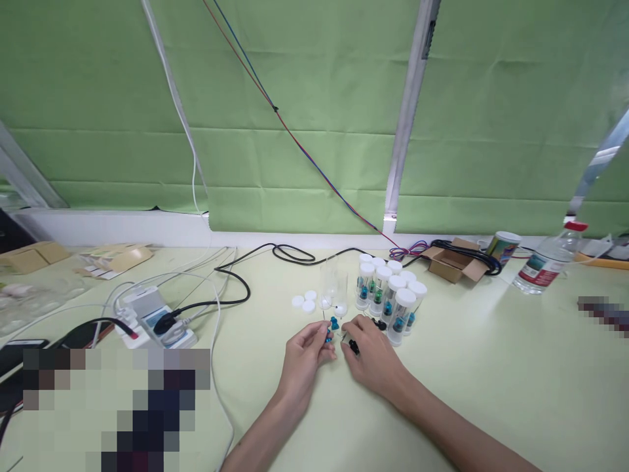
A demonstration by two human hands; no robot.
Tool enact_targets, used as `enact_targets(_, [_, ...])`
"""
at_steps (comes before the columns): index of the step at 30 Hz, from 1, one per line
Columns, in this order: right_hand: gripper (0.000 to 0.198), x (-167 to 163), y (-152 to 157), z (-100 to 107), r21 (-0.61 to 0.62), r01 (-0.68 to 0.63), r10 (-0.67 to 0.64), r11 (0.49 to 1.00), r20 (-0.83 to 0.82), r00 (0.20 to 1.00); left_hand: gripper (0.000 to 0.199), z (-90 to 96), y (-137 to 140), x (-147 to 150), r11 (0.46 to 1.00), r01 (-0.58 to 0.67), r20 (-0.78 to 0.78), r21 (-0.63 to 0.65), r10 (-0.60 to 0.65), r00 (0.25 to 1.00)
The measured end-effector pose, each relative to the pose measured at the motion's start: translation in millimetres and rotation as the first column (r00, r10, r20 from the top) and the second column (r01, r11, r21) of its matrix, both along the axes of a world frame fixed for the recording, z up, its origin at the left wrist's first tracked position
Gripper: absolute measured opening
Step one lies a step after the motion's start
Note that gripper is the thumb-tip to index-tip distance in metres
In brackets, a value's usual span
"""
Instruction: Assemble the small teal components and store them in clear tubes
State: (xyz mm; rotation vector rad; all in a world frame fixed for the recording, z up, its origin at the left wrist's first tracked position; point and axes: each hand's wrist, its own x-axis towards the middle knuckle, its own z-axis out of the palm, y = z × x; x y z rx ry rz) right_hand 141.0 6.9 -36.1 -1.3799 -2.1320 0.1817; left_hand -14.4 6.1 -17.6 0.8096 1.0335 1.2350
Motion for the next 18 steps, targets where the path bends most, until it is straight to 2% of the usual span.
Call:
enact_targets(8, [0.009,-1.9,2.5,-1.7,0.041,0.002,-0.005,0.999,0.092,0.996,0.039,0.6,0.3,0.5,1.0,-0.004,0.005,-0.01,0.004,1.0])
enact_targets(18, [0.012,-6.2,5.8,-8.8,0.107,-0.013,-0.006,0.994,0.179,0.984,0.037,2.4,-1.0,0.8,1.0,-0.005,0.015,-0.026,0.006,1.0])
